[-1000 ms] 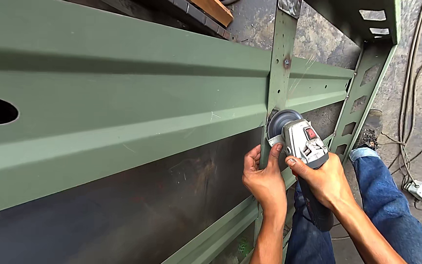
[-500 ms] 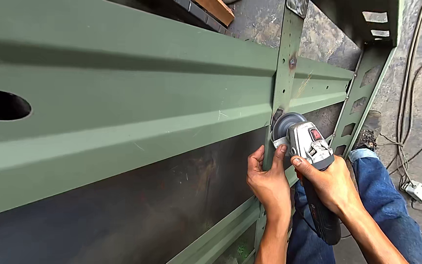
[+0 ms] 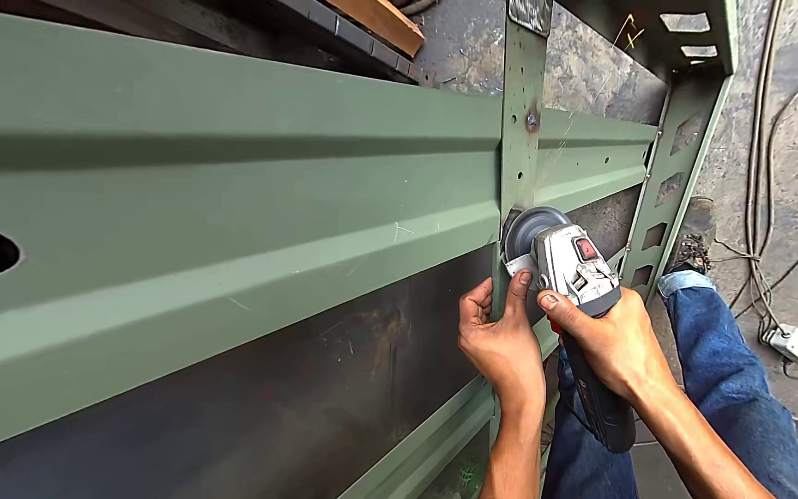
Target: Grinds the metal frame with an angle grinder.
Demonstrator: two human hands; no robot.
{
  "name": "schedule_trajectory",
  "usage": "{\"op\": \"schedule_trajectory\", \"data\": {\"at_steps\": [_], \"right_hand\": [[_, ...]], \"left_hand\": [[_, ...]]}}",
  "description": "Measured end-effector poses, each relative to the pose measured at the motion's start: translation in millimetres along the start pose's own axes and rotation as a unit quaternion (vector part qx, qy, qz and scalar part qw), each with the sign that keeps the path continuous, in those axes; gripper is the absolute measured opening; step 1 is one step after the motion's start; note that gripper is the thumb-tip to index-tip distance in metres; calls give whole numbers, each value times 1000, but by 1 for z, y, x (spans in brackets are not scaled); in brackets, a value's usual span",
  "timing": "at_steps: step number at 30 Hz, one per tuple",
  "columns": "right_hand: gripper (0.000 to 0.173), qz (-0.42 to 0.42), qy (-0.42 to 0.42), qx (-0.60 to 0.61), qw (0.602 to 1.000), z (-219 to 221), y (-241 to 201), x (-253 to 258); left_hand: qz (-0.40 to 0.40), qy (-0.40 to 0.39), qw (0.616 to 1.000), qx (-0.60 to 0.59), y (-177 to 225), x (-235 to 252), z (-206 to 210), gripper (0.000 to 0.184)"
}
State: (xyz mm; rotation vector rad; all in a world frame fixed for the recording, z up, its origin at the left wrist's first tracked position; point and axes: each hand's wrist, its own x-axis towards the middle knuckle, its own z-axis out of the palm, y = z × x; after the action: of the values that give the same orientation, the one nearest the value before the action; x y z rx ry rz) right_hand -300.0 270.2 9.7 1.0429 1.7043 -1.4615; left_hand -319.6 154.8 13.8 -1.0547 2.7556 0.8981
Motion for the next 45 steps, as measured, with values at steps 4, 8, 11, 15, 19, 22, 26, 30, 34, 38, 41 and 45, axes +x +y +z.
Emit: {"op": "schedule_trajectory", "data": {"at_steps": [4,8,11,15,19,22,26,30,34,38,41,45], "right_hand": [[62,-16,-2,-19,1000,-3,-3,-1],[65,16,-17,-9,1000,-4,3,-2],[63,-8,-4,-17,1000,-5,-4,0],[64,-3,-15,-18,1000,-5,2,0],[62,-26,-11,-23,999,-8,-5,2],[62,-14,-19,-14,1000,-8,-2,2],[61,-24,-12,-18,999,-11,-5,6],[62,-25,-10,-21,999,-11,-5,7],[63,-34,-7,-21,999,-12,-5,11],[64,-34,-4,-48,998,-14,-7,11],[64,-44,-4,-41,998,-14,-12,11],[65,-38,-5,-30,999,-15,-6,15]], "left_hand": [[-10,-3,1000,-3,0,-2,-2,37],[-4,-8,1000,-3,-4,-3,-3,39],[-2,-5,1000,-9,-2,-1,-1,37],[1,-2,1000,-20,-3,-5,-2,38],[-4,6,1000,-21,-1,-3,1,36],[-8,5,1000,-25,-1,-5,1,38],[-18,8,1000,-19,3,-3,4,39],[-18,11,1000,-18,3,-4,5,39],[-37,15,999,-2,6,-1,7,46],[-29,15,999,-4,4,-2,7,44],[-43,17,999,-11,8,-1,8,45],[-48,19,999,5,9,-2,11,49]]}}
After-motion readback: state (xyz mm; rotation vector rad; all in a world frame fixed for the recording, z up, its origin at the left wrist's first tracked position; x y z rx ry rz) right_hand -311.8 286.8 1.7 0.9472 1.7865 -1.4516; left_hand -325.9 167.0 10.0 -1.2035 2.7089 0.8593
